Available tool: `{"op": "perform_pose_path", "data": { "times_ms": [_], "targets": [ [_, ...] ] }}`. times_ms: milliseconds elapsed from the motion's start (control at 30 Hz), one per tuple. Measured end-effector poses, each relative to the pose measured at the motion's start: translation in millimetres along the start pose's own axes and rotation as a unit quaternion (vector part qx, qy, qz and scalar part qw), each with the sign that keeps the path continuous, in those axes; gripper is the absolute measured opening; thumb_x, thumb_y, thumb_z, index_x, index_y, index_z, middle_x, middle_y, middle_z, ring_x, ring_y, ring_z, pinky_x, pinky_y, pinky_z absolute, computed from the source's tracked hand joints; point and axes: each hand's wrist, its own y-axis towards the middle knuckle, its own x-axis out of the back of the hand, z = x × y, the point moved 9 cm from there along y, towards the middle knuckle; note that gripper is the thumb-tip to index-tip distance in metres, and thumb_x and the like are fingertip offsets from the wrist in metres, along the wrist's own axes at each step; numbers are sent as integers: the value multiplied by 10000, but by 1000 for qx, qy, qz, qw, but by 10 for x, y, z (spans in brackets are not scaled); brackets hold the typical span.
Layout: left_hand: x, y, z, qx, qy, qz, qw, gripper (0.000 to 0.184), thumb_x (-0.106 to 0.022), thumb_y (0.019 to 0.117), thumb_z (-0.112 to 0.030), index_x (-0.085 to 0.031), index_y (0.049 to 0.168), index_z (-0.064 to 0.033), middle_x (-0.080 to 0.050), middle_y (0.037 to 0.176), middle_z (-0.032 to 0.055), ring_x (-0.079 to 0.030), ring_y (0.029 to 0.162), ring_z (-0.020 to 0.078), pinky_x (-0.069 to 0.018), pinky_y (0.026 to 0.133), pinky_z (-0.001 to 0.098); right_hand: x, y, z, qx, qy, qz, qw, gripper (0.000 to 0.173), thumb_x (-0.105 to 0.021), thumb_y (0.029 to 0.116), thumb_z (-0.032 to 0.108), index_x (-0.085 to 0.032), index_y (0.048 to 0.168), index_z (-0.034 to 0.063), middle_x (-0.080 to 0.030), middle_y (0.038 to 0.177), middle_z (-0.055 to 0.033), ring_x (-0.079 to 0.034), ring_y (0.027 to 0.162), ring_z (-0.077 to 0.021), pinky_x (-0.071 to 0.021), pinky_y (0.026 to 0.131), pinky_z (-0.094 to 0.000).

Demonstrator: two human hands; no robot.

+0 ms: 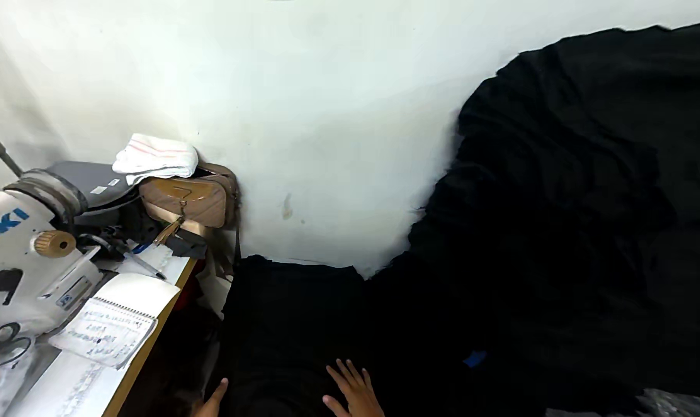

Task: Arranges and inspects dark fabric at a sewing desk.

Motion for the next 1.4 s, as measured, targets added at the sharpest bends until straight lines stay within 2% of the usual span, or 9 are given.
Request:
{"op": "perform_pose_path", "data": {
  "times_ms": [133, 233, 433, 567, 700, 933, 1167, 1267, 1400],
  "targets": [
    [34, 0, 8, -11, -98, 23, 995, 885, -816, 861, -446, -389, 1533, -58, -560, 1442, 209, -555, 1328, 348, -504, 1051, 580, 0, 3, -45, 4, -1, -21, 1000, 755, -424, 978, 718, -471, 1557, 235, -350, 1657, -87, -219, 1565, -335, -77, 1255, -635],
    [21, -79, -12, 19, -106, -4, 994, 797, -797, 877, -452, -480, 1467, -20, -570, 1433, 198, -550, 1331, 330, -486, 1072, 559, 12, 3, -39, 4, -4, -26, 1000, 759, -413, 975, 721, -477, 1553, 235, -351, 1657, -84, -219, 1566, -327, -76, 1256, -630],
    [-19, -90, -90, -27, 45, -18, 998, 837, -697, 944, -518, -379, 1548, -33, -442, 1546, 237, -420, 1445, 362, -373, 1161, 575, -3, 23, -80, -2, -18, -26, 1000, 768, -366, 973, 739, -468, 1558, 253, -345, 1662, -61, -214, 1570, -306, -77, 1260, -611],
    [42, -433, -403, -164, 256, -86, 949, 530, -526, 1071, -338, -491, 1482, -5, -530, 1462, 266, -512, 1380, 381, -401, 1163, 498, 11, 24, -61, 13, -17, -42, 999, 755, -373, 979, 718, -489, 1546, 232, -376, 1645, -77, -243, 1559, -323, -97, 1254, -621],
    [186, -670, -568, -222, 339, -132, 904, 324, -594, 1027, -229, -677, 1294, -64, -618, 1357, 216, -593, 1273, 374, -464, 1099, 510, 22, 17, -67, 21, -12, -56, 998, 743, -384, 985, 697, -498, 1538, 215, -389, 1636, -89, -258, 1553, -334, -103, 1249, -635],
    [173, -571, -506, -163, 312, -64, 934, 474, -609, 1026, -319, -576, 1412, -46, -647, 1311, 240, -635, 1223, 384, -492, 1064, 554, 139, 8, 22, 84, 4, -60, 995, 740, -414, 1018, 616, -519, 1505, 69, -407, 1590, -238, -314, 1493, -488, -136, 1197, -726],
    [281, -500, -535, -130, 215, -64, 966, 315, -649, 1003, -307, -707, 1186, -57, -714, 1150, 197, -688, 1093, 349, -536, 975, 548, 163, 69, 10, 92, -21, -19, 995, 698, -404, 1057, 549, -479, 1525, 37, -369, 1592, -291, -301, 1488, -516, -141, 1195, -725],
    [320, -479, -542, -128, 182, -40, 974, 352, -604, 1035, -297, -660, 1250, -24, -695, 1179, 218, -679, 1102, 356, -530, 981, 544, 336, 208, 339, 100, 12, -23, 995, 626, -405, 1086, 461, -554, 1433, -38, -422, 1532, -338, -344, 1452, -543, -231, 1204, -673],
    [251, -374, -508, -111, 178, -11, 978, 491, -692, 980, -247, -557, 1401, -33, -667, 1257, 231, -657, 1166, 366, -513, 1024, 545, 442, 308, 1627, 265, 19, -64, 962, 582, -509, 1025, 459, -601, 1403, 27, -555, 1426, -270, -489, 1346, -489, -375, 1135, -630]
  ]
}}
